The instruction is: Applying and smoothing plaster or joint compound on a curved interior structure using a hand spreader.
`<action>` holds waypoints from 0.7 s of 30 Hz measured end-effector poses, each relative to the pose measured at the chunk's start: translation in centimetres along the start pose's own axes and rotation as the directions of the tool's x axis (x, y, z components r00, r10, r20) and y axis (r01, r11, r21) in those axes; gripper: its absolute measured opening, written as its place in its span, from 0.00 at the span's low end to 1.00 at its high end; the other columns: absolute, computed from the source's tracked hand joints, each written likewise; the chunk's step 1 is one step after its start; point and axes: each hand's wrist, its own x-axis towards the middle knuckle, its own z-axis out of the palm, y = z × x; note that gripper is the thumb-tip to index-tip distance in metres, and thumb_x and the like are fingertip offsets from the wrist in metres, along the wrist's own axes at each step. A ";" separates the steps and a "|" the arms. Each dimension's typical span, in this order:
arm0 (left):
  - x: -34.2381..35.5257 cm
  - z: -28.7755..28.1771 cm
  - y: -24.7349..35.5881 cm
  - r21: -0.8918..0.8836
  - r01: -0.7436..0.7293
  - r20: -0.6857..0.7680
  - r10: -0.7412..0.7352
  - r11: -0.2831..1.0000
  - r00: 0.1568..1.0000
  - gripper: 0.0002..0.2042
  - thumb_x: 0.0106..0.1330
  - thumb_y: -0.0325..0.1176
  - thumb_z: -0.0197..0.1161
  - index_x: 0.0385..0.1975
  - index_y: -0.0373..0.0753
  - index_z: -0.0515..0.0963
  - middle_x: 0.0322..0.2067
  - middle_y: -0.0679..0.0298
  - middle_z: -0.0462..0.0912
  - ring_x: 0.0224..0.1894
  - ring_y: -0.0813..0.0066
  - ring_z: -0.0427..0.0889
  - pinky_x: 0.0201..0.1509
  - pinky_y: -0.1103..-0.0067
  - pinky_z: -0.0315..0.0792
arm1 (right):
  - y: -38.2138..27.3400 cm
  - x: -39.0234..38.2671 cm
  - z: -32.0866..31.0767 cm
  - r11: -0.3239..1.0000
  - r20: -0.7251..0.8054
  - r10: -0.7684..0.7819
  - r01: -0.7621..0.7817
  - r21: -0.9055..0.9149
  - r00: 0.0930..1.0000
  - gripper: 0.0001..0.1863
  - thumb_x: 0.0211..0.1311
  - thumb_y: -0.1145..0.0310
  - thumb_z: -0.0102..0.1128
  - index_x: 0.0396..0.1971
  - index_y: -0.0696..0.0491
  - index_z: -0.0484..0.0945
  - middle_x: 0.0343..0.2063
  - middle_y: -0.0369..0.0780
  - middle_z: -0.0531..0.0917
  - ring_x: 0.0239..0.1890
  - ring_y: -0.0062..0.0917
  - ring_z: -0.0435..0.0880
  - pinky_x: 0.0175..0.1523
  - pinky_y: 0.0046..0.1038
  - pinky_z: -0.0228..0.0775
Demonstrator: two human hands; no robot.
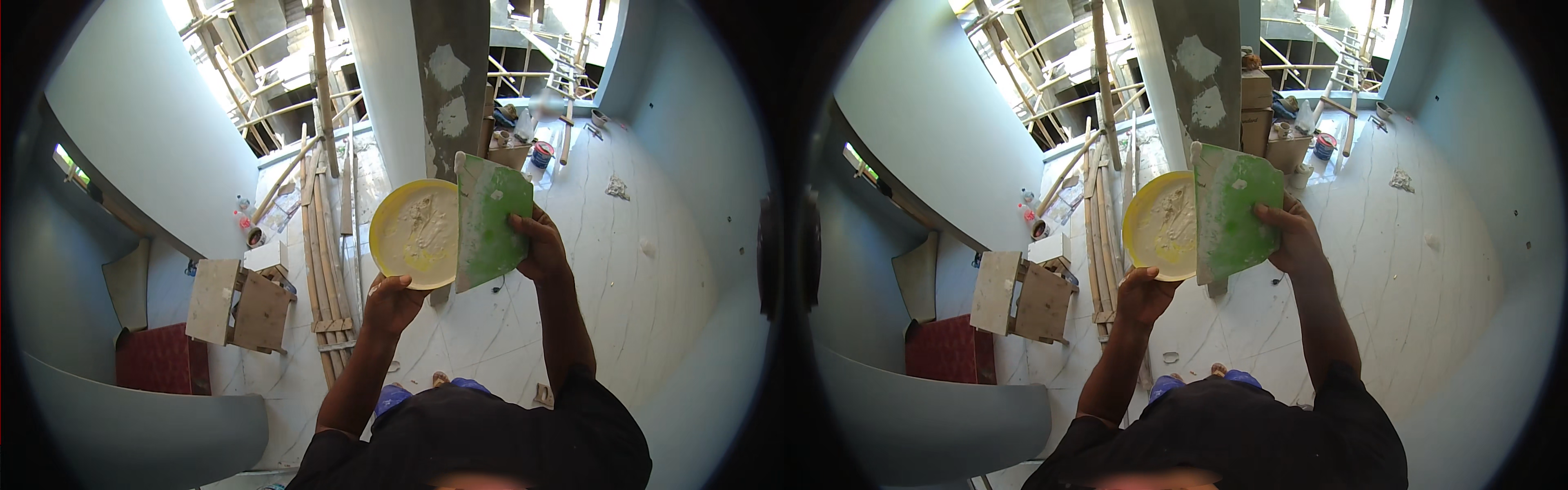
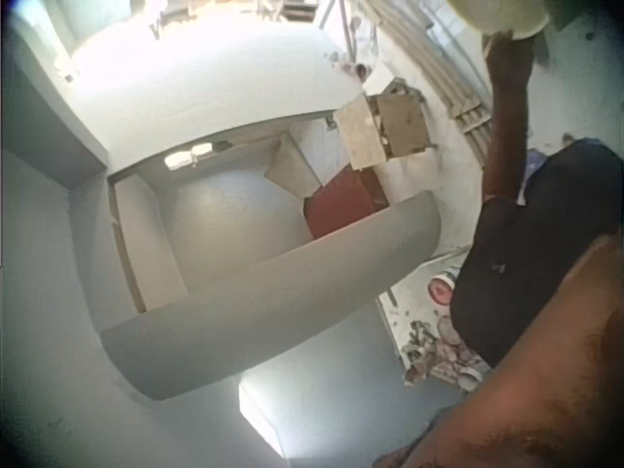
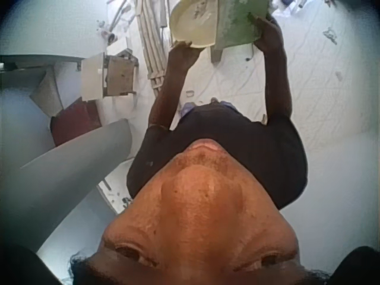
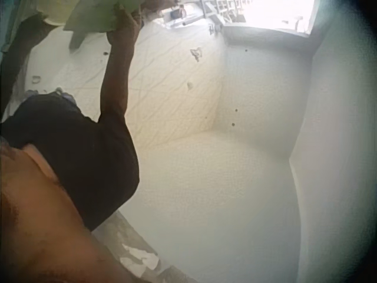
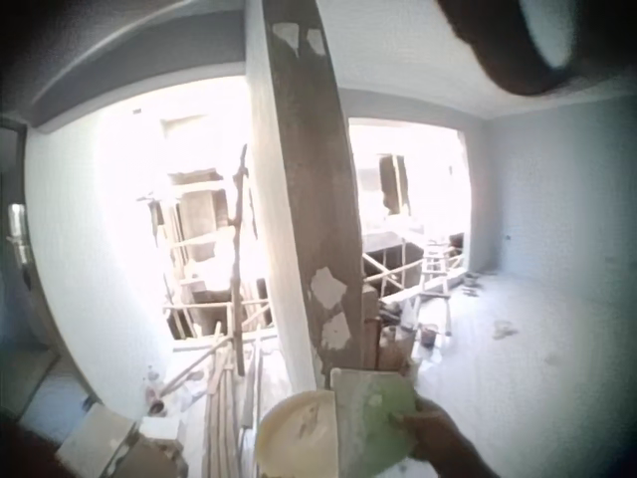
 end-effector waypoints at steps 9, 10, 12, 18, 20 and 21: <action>-0.8 -3.3 1.2 0.009 0.094 -0.001 -0.094 0.996 0.996 0.34 0.62 0.25 0.65 0.69 0.27 0.61 0.65 0.46 0.72 0.67 0.50 0.75 0.72 0.56 0.69 | 1.2 0.6 -1.4 0.995 -0.118 -0.102 0.103 0.008 0.988 0.26 0.66 0.77 0.62 0.63 0.59 0.71 0.53 0.45 0.83 0.51 0.33 0.87 0.57 0.38 0.83; -1.2 -3.9 1.6 0.004 0.109 -0.017 -0.109 0.994 0.994 0.34 0.62 0.25 0.65 0.69 0.27 0.61 0.66 0.46 0.72 0.67 0.51 0.75 0.73 0.56 0.68 | 1.6 0.8 -1.3 0.991 -0.139 -0.127 0.132 0.024 0.982 0.26 0.66 0.77 0.62 0.63 0.59 0.71 0.53 0.45 0.83 0.50 0.33 0.87 0.58 0.38 0.83; -2.3 -5.3 2.8 0.008 0.146 -0.029 -0.145 0.989 0.989 0.35 0.61 0.26 0.66 0.69 0.29 0.62 0.66 0.47 0.72 0.67 0.52 0.75 0.73 0.57 0.68 | 2.2 1.6 -1.0 0.981 -0.159 -0.191 0.196 0.013 0.969 0.24 0.65 0.77 0.63 0.62 0.58 0.73 0.53 0.44 0.83 0.49 0.33 0.87 0.58 0.37 0.82; -8.0 -10.6 6.4 0.000 0.188 -0.161 -0.185 0.982 0.970 0.33 0.61 0.25 0.66 0.68 0.30 0.64 0.65 0.49 0.74 0.67 0.53 0.75 0.73 0.57 0.67 | 4.6 6.3 0.5 0.751 -0.274 -0.588 0.387 -0.535 0.761 0.17 0.66 0.76 0.64 0.55 0.58 0.80 0.47 0.40 0.87 0.48 0.24 0.85 0.56 0.30 0.77; -10.8 -12.4 8.1 0.006 0.198 -0.214 -0.193 0.980 0.958 0.34 0.60 0.25 0.66 0.69 0.31 0.64 0.65 0.50 0.74 0.67 0.53 0.74 0.74 0.56 0.67 | 6.2 8.2 1.0 0.424 -0.173 -0.793 0.325 -0.845 0.584 0.17 0.67 0.73 0.63 0.55 0.60 0.81 0.42 0.41 0.89 0.44 0.25 0.88 0.50 0.26 0.77; -12.3 -13.6 8.9 -0.009 0.201 -0.259 -0.196 0.980 0.946 0.35 0.60 0.25 0.67 0.69 0.32 0.64 0.66 0.50 0.74 0.68 0.53 0.74 0.74 0.56 0.65 | 7.0 8.9 1.4 0.425 -0.179 -0.796 0.325 -0.845 0.578 0.17 0.67 0.73 0.63 0.55 0.60 0.81 0.42 0.41 0.89 0.44 0.25 0.88 0.50 0.26 0.77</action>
